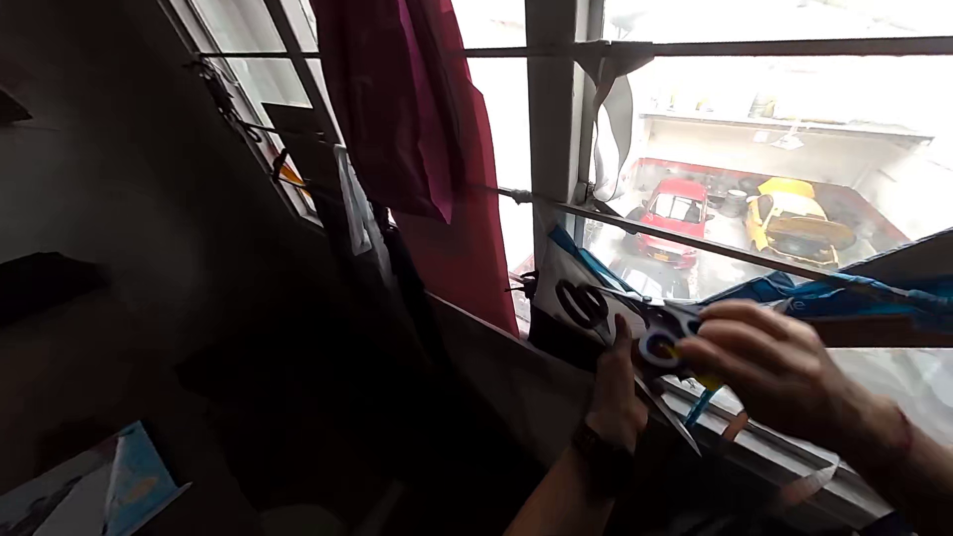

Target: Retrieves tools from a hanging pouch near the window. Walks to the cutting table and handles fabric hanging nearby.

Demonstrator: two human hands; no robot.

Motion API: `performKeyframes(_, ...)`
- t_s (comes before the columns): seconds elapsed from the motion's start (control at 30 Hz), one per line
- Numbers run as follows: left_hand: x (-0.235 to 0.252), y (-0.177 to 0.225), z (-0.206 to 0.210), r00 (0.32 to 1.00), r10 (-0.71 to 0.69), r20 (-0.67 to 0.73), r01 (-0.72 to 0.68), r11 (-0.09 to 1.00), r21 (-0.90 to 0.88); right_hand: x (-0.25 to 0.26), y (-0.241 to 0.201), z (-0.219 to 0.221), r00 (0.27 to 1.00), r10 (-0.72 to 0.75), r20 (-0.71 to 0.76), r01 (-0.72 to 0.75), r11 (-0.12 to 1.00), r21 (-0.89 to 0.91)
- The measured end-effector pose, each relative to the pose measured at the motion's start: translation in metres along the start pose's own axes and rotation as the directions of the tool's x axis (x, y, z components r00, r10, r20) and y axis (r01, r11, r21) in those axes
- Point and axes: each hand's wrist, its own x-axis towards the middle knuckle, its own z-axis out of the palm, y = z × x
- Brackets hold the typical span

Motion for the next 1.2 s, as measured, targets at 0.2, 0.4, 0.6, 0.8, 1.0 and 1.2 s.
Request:
performKeyframes(0.2, -0.003, 0.000, -0.021, 0.881, 0.024, 0.473, 0.114, 0.959, -0.259, -0.035, -0.034, 0.016, 0.987, -0.128, 0.095, 0.135, 0.988, -0.078)
performKeyframes(0.4, 0.003, 0.006, -0.006, 0.888, -0.162, 0.431, 0.254, 0.953, -0.166, -0.049, -0.035, 0.026, 0.968, -0.216, 0.132, 0.217, 0.976, 0.000)
performKeyframes(0.6, 0.014, -0.004, -0.011, 0.883, -0.123, 0.453, 0.205, 0.969, -0.136, -0.084, -0.022, 0.024, 0.904, 0.428, 0.000, -0.417, 0.881, 0.223)
performKeyframes(0.8, -0.002, -0.008, -0.019, 0.898, -0.129, 0.420, 0.213, 0.964, -0.159, -0.101, -0.011, 0.063, 0.690, 0.721, 0.066, -0.716, 0.666, 0.208)
performKeyframes(1.0, -0.036, -0.004, -0.038, 0.809, -0.006, 0.588, 0.224, 0.928, -0.298, -0.052, -0.007, 0.032, 0.860, 0.494, -0.127, -0.455, 0.856, 0.244)
performKeyframes(1.2, -0.047, -0.005, -0.039, 0.789, 0.133, 0.600, 0.209, 0.860, -0.465, -0.056, -0.039, 0.018, 0.947, 0.280, -0.157, -0.275, 0.960, 0.052)
